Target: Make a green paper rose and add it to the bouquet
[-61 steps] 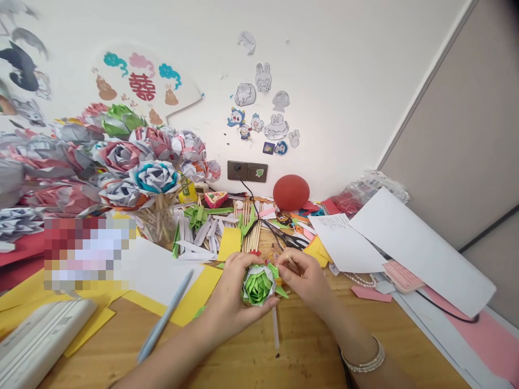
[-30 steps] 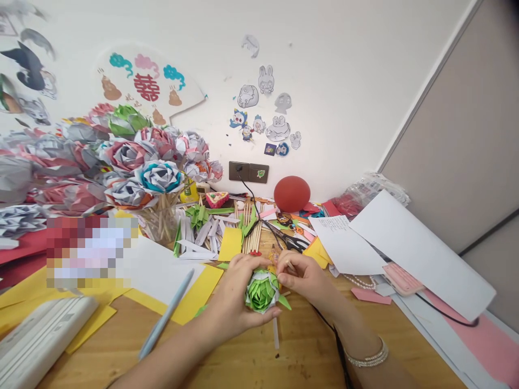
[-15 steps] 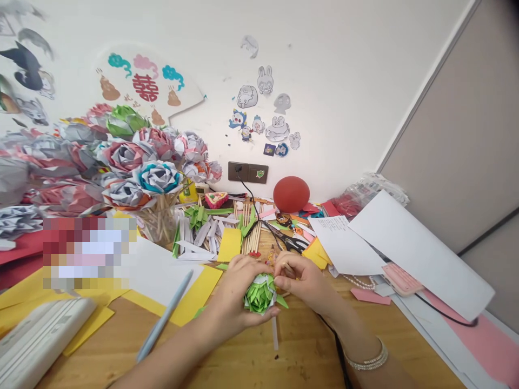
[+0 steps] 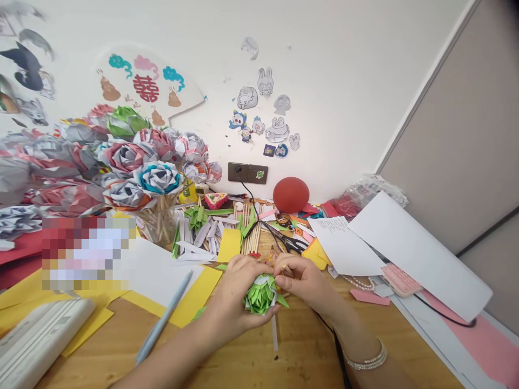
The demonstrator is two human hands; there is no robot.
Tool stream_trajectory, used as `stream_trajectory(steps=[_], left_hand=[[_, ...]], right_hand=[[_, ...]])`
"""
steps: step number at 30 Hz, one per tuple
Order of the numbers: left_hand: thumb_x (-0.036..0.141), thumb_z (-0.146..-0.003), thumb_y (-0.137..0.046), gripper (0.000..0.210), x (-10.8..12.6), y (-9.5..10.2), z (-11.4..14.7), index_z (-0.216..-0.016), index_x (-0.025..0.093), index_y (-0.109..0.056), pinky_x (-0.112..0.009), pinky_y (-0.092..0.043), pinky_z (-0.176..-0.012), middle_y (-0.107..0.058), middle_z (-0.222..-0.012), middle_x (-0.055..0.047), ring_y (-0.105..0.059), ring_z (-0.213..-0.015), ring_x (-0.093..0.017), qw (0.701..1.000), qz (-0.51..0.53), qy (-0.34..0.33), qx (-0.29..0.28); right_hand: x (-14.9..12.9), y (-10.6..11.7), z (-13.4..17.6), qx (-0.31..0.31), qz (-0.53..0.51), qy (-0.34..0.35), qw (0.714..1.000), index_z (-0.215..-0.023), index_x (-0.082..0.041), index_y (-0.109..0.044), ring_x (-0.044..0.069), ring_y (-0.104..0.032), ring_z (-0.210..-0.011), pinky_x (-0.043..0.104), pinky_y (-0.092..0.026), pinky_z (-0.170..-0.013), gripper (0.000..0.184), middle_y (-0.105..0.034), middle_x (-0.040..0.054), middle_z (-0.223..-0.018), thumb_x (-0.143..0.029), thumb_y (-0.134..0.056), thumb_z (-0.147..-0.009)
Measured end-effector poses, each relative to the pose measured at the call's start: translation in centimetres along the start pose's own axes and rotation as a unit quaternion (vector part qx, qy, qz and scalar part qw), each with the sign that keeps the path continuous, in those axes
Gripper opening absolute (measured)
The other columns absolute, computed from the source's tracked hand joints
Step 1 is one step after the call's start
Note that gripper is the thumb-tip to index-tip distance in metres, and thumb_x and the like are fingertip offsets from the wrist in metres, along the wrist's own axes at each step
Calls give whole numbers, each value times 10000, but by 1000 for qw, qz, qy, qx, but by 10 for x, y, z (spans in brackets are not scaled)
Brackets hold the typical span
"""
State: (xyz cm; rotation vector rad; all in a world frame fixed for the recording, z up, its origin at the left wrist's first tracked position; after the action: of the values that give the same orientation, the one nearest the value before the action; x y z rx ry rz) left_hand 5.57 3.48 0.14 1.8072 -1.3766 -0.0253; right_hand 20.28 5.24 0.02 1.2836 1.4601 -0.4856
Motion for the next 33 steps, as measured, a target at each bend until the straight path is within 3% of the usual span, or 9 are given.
stream_trajectory(steps=[15,27,30,33], left_hand=[[250,-700,-658,370,-4,-1,-1,-1026,251,-483,-363,-378,-810,-613,-901,-31,-548,-853,-209,999,-27,-16,3],[247,-719,-645,344,-4,-2,-1,-1019,245,-478,-371,-371,-809,-625,-897,-26,-553,-864,-211,998,-55,-34,-20],[227,-718,-641,359,-8,-1,1,-1038,241,-479,-376,-366,-813,-626,-930,-37,-551,-879,-217,997,-73,-11,1],[202,-719,-628,374,-12,-2,2,-1061,237,-480,-382,-362,-811,-634,-939,-39,-553,-863,-217,994,-103,4,21]], right_hand=[[-4,-2,-1,-4,29,12,999,-643,-186,-537,147,-467,-684,269,-370,-642,344,-490,-2,-695,-451,-494,-858],[-2,-3,-1,6,57,5,998,-668,-187,-560,143,-473,-691,266,-374,-651,191,-504,-16,-701,-303,-580,-818],[-6,-4,0,34,120,28,992,-811,-187,-608,161,-514,-801,280,-406,-732,121,-551,16,-810,-254,-520,-860],[-9,-7,1,44,157,55,985,-1106,-195,-575,176,-514,-977,309,-406,-862,254,-553,64,-1021,-248,-411,-920]])
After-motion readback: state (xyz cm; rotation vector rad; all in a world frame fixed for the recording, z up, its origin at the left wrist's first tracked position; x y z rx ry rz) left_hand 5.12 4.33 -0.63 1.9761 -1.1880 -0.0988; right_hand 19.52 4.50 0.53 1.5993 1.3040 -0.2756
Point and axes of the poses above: each hand's wrist, its own z-axis away from the middle knuckle, its own y-axis out of the back of the hand, x = y × z, the point moved 4 cm from there along -z, towards the middle knuckle
